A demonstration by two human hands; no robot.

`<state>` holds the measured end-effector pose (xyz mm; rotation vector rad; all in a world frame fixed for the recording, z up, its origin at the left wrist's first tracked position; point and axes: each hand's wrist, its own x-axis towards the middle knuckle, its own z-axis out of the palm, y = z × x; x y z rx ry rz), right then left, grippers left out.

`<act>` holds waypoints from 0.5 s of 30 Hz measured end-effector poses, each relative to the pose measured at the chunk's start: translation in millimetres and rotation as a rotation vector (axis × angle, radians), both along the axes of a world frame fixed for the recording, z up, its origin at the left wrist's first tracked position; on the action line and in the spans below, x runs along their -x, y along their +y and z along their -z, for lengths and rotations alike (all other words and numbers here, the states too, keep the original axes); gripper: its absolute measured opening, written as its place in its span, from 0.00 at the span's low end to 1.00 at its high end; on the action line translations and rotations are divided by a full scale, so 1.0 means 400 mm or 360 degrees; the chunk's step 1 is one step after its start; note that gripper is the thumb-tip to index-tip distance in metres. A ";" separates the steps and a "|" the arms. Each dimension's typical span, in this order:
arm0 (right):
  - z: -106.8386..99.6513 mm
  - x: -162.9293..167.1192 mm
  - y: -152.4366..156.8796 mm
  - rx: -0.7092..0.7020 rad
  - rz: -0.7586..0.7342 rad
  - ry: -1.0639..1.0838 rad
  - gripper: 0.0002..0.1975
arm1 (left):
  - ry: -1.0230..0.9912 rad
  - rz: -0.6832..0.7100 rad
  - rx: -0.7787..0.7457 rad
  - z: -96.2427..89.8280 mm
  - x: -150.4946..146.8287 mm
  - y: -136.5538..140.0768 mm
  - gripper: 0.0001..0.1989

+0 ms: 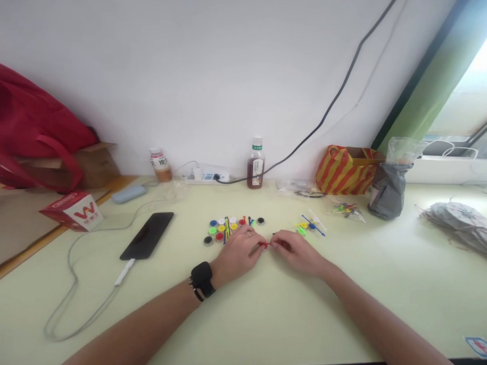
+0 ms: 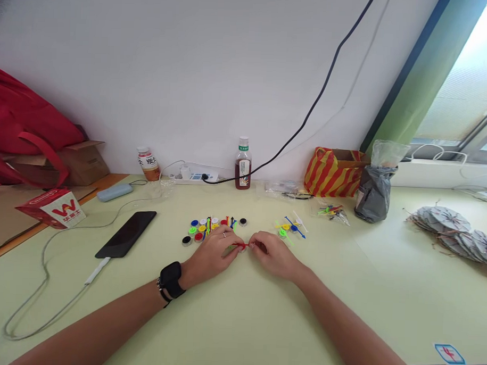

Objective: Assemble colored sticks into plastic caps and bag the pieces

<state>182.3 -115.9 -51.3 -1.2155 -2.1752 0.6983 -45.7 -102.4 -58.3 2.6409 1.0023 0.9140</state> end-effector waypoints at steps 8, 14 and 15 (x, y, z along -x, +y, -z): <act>0.013 -0.003 0.006 0.0068 0.0063 0.0052 0.08 | -0.0037 0.0081 0.0014 -0.017 0.003 -0.005 0.07; 0.018 -0.005 0.012 0.0104 0.0057 0.0044 0.07 | 0.0066 0.0082 0.0038 -0.026 0.007 -0.012 0.06; 0.017 -0.005 0.012 0.0104 0.0052 0.0030 0.07 | 0.0080 0.0087 0.0041 -0.028 0.006 -0.012 0.06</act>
